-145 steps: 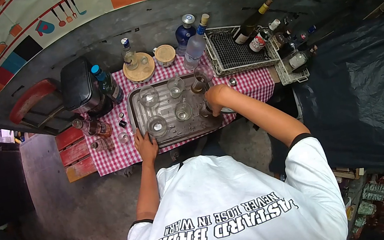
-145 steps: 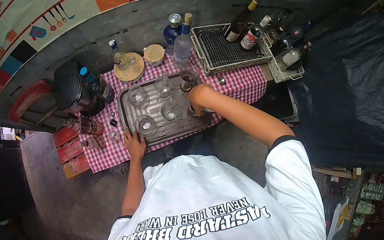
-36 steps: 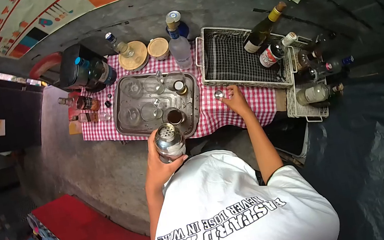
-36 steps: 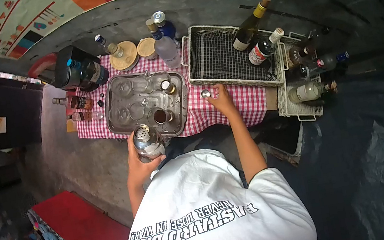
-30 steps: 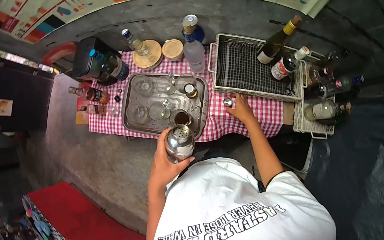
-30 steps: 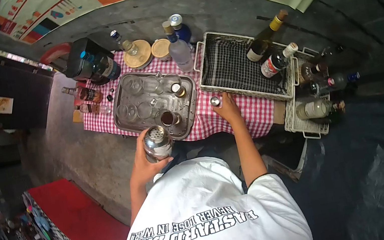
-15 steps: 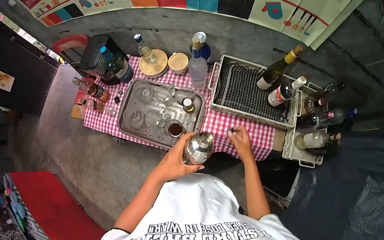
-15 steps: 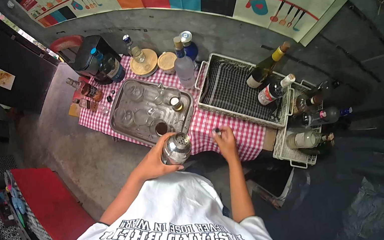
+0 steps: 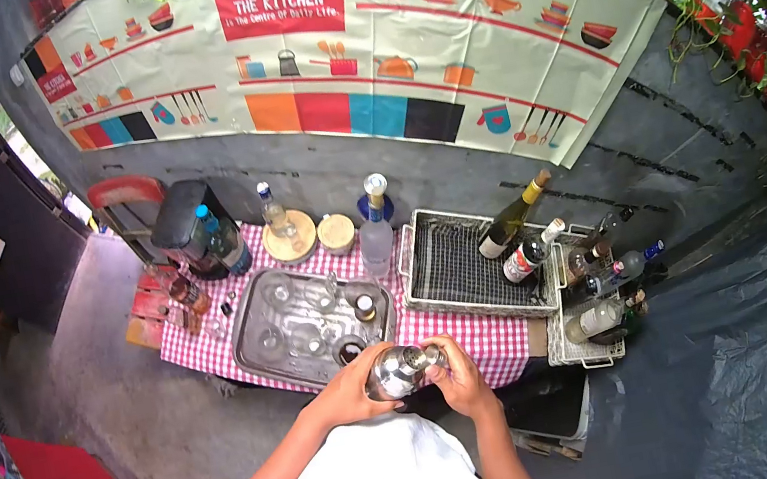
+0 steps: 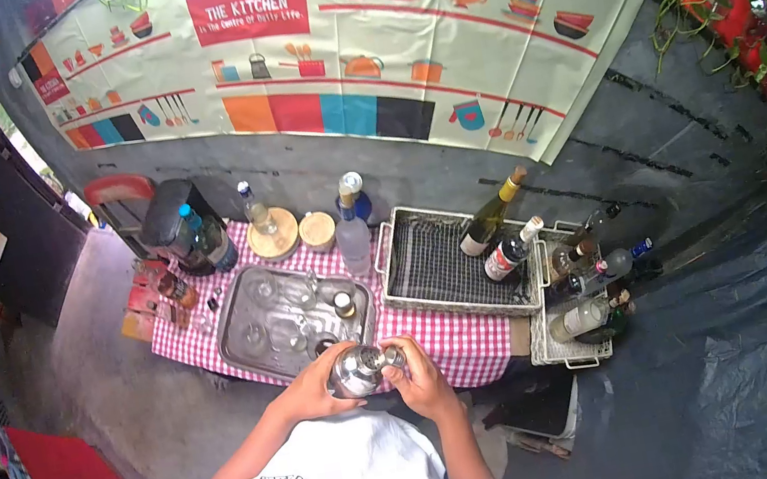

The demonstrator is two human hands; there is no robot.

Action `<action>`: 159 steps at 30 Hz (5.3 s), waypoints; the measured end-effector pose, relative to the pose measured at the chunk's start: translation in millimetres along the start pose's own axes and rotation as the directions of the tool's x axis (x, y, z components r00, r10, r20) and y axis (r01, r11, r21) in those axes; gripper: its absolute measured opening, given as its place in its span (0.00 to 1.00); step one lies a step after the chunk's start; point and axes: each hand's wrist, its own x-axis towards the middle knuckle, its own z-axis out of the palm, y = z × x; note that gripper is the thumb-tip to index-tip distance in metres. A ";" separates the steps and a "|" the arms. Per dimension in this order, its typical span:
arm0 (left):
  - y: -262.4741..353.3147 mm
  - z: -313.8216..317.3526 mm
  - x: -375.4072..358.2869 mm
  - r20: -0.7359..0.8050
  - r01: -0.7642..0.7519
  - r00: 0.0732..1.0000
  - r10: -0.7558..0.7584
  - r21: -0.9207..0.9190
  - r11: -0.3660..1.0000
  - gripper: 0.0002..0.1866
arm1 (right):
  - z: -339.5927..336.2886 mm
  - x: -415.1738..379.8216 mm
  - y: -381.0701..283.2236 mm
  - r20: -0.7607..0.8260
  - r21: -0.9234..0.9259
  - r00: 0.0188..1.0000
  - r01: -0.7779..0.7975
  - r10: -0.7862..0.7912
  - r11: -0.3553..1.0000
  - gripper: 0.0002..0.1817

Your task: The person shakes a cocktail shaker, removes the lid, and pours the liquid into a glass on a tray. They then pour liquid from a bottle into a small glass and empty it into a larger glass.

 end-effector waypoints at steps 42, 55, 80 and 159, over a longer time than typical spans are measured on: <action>-11.1 -195.6 -82.7 -0.038 -0.057 0.997 0.067 0.214 0.975 0.63 | 169.8 114.2 -116.9 0.215 -0.461 0.907 0.422 -0.363 0.781 0.22; -16.5 -120.3 -9.9 0.396 0.031 0.899 0.187 -0.485 0.874 0.53 | 79.9 86.1 -117.2 0.227 -0.458 0.779 0.614 -0.584 0.642 0.12; 29.4 58.6 52.4 -0.300 -0.123 0.928 0.222 0.316 0.941 0.47 | -1.4 23.5 47.4 -0.195 0.640 0.980 0.103 0.031 0.762 0.36; -17.0 -36.3 70.4 0.315 0.133 0.945 0.087 -0.612 0.780 0.39 | 47.9 79.9 -19.2 -0.231 0.695 0.972 0.137 0.038 0.706 0.15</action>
